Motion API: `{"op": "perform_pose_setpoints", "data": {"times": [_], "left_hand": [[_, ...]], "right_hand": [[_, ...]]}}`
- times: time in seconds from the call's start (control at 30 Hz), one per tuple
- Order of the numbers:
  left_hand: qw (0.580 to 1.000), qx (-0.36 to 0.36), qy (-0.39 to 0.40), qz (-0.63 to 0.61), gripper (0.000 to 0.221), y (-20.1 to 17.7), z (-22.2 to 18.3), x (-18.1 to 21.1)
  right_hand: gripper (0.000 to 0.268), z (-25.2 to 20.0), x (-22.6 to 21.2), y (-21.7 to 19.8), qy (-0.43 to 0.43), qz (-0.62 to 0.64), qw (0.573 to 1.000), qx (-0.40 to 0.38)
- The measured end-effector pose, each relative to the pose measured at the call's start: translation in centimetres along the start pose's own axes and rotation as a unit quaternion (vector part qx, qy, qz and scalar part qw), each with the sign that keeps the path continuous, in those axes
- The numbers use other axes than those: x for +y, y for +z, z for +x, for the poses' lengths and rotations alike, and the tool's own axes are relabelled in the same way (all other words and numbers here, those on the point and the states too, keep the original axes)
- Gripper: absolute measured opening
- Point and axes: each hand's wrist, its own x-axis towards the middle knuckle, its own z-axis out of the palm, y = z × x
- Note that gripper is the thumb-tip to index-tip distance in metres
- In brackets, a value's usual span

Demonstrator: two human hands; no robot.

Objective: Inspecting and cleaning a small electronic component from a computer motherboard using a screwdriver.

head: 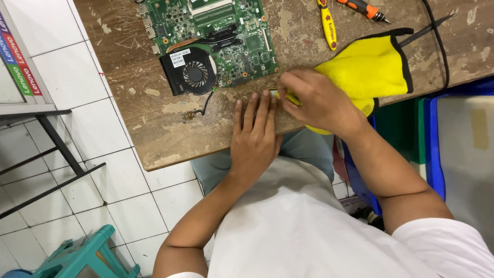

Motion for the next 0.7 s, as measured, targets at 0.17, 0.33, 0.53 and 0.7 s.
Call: {"op": "perform_pose_setpoints", "data": {"times": [0.17, 0.33, 0.53, 0.7], "left_hand": [[1.000, 0.015, 0.013, 0.016, 0.047, 0.8, 0.0, 0.0], [0.999, 0.022, 0.025, 0.031, 0.045, 1.5, -0.3, -0.1], [0.998, 0.026, 0.038, 0.050, 0.045, 1.9, -0.5, -0.1], [0.997, 0.033, 0.032, 0.055, 0.046, 2.0, -0.5, 0.1]], "right_hand": [[0.015, 0.8, 0.5, 0.1, -0.029, -0.032, 0.998, 0.042], [0.012, 0.5, -0.1, 0.2, -0.035, -0.020, 0.999, 0.027], [0.013, 1.2, 0.1, 0.4, -0.056, -0.051, 0.995, 0.063], [0.015, 0.3, -0.4, 0.7, -0.039, -0.023, 0.998, 0.049]]}}
